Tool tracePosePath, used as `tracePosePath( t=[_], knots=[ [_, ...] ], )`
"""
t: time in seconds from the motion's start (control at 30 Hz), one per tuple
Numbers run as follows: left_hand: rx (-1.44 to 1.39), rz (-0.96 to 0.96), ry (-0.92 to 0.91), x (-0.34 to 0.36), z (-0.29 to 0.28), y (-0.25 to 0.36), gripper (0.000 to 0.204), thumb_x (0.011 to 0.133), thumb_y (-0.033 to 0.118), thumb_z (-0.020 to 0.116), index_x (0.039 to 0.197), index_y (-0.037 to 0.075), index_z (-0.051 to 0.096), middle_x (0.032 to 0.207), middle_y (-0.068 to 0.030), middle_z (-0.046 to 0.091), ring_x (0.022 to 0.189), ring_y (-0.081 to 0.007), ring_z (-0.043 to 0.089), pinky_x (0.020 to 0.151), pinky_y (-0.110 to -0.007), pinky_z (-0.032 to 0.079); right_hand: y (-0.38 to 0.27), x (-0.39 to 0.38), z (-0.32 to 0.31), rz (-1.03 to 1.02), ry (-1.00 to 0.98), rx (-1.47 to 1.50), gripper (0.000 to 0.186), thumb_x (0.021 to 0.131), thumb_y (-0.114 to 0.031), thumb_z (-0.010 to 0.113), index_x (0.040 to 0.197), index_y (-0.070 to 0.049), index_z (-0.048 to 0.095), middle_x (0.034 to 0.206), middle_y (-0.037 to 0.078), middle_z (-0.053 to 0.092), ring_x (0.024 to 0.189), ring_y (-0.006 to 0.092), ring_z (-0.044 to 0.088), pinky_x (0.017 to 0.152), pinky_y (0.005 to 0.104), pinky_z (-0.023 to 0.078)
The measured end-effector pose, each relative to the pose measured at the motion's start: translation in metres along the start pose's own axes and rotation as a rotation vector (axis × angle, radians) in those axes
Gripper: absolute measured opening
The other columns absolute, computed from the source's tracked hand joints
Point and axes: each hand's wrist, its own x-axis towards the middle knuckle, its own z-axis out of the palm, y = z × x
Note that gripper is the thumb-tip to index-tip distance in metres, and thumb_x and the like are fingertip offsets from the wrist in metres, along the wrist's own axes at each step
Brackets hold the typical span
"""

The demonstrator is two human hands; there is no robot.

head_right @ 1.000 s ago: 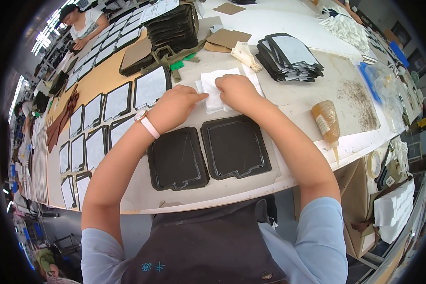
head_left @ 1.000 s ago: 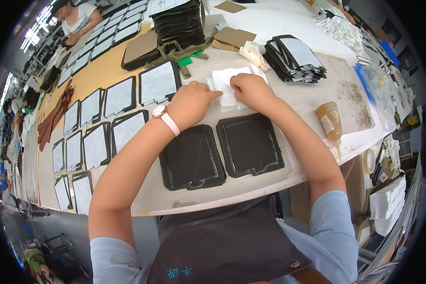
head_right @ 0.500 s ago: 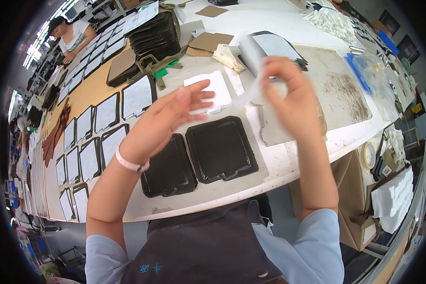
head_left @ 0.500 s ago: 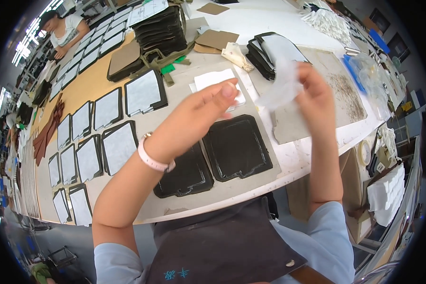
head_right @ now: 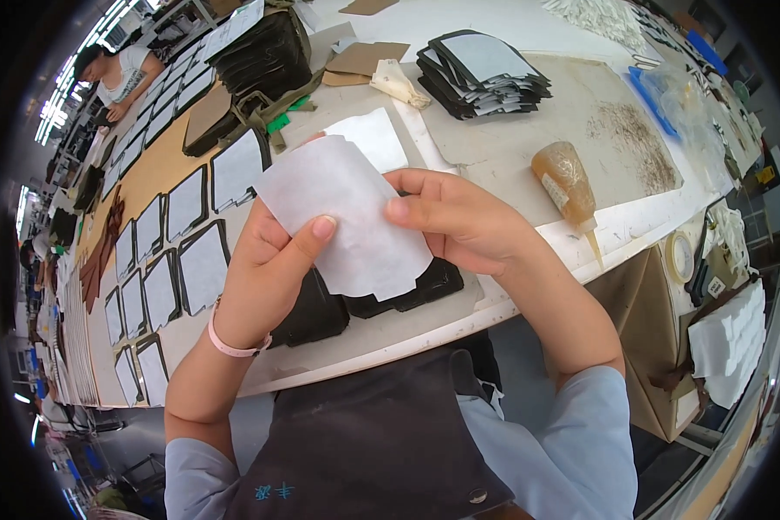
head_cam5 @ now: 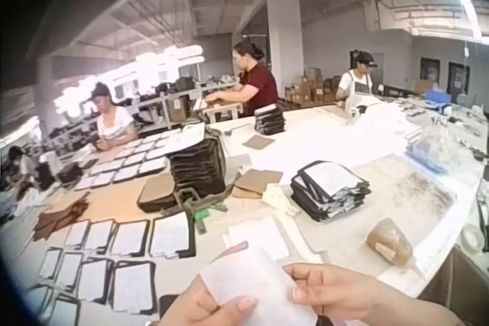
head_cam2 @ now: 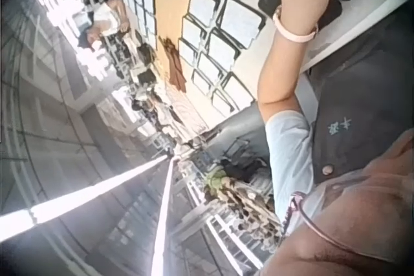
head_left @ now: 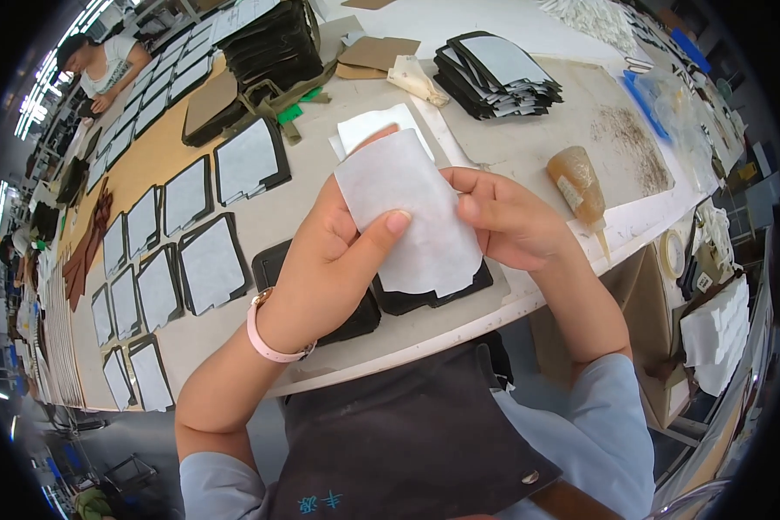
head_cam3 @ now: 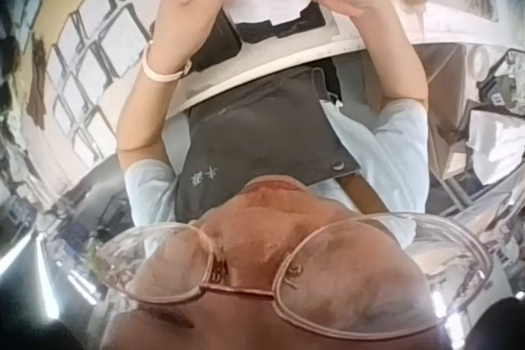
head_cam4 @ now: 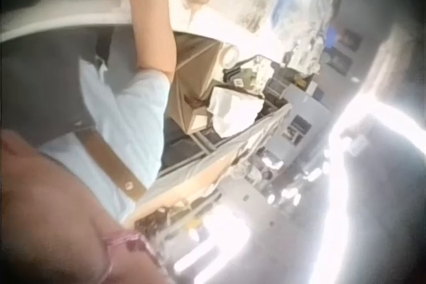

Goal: Applying adhesive to leather panels and bonding them with protective lining sheets.

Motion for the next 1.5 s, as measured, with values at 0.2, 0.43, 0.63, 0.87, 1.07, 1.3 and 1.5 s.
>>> tracePosePath(
  t=[0.2, 0.43, 0.63, 0.87, 1.07, 1.3, 1.5],
  knots=[
    [0.177, -0.101, 0.115, -0.014, -0.007, -0.005, 0.057, 0.094, 0.003, 0.062, 0.147, 0.010, 0.043, 0.116, -0.0094, 0.063, 0.096, -0.0130, 0.064, 0.081, -0.027, 0.052, 0.000, -0.004, -0.017, -0.135, 0.139, -0.498, 0.030, 0.089, -0.012, 0.072, 0.115, -0.001, 0.063, 0.085, 0.001, 0.067, 0.075, 0.0084, 0.062, 0.064, 0.0256, 0.052],
    [0.884, -0.068, -0.066, -0.028, -0.008, -0.021, 0.025, 0.083, 0.003, 0.074, 0.107, 0.008, 0.073, 0.083, -0.0028, 0.055, 0.065, -0.0091, 0.050, 0.060, -0.023, 0.043, 0.004, 0.004, -0.045, 0.053, 0.074, -0.755, 0.016, 0.088, -0.011, 0.072, 0.096, -0.001, 0.062, 0.070, -0.001, 0.061, 0.057, 0.0060, 0.055, 0.053, 0.0229, 0.043],
    [0.836, -0.152, -0.036, -0.026, -0.015, -0.033, 0.027, 0.082, 0.002, 0.074, 0.109, 0.006, 0.070, 0.082, -0.0026, 0.052, 0.064, -0.0089, 0.048, 0.061, -0.022, 0.045, 0.007, 0.001, -0.048, 0.033, 0.041, -0.699, 0.013, 0.088, -0.010, 0.071, 0.091, -0.003, 0.061, 0.069, -0.002, 0.060, 0.056, 0.0061, 0.055, 0.054, 0.0219, 0.043],
    [0.890, -0.141, -0.053, -0.025, -0.014, -0.039, 0.026, 0.082, 0.003, 0.073, 0.107, 0.006, 0.070, 0.083, -0.0027, 0.052, 0.066, -0.0097, 0.049, 0.061, -0.023, 0.046, 0.013, 0.003, -0.051, 0.041, 0.029, -0.785, 0.013, 0.088, -0.006, 0.070, 0.088, -0.004, 0.058, 0.070, -0.004, 0.057, 0.058, 0.0025, 0.051, 0.053, 0.0187, 0.040],
    [0.914, -0.115, -0.058, -0.025, -0.013, -0.043, 0.026, 0.082, 0.002, 0.073, 0.107, 0.007, 0.070, 0.084, -0.0042, 0.053, 0.065, -0.0112, 0.050, 0.060, -0.024, 0.045, 0.016, 0.003, -0.051, 0.040, 0.057, -0.882, 0.018, 0.086, -0.006, 0.072, 0.080, -0.005, 0.055, 0.068, -0.006, 0.051, 0.060, 0.0017, 0.045, 0.055, 0.0194, 0.037],
    [0.961, -0.063, -0.080, -0.024, -0.015, -0.045, 0.027, 0.081, 0.001, 0.072, 0.108, 0.007, 0.069, 0.082, -0.0054, 0.052, 0.062, -0.0130, 0.049, 0.059, -0.025, 0.044, 0.018, 0.006, -0.051, -0.033, 0.075, -0.991, 0.028, 0.083, -0.006, 0.074, 0.075, -0.005, 0.048, 0.068, -0.006, 0.045, 0.066, 0.0036, 0.038, 0.058, 0.0219, 0.033],
    [0.994, -0.053, -0.090, -0.025, -0.014, -0.044, 0.028, 0.082, 0.000, 0.070, 0.109, 0.006, 0.069, 0.081, -0.0060, 0.052, 0.060, -0.0141, 0.049, 0.059, -0.026, 0.044, 0.019, 0.006, -0.049, -0.025, 0.099, -1.040, 0.029, 0.083, -0.007, 0.075, 0.075, -0.005, 0.047, 0.068, -0.005, 0.045, 0.066, 0.0045, 0.039, 0.059, 0.0227, 0.034]
  ],
)
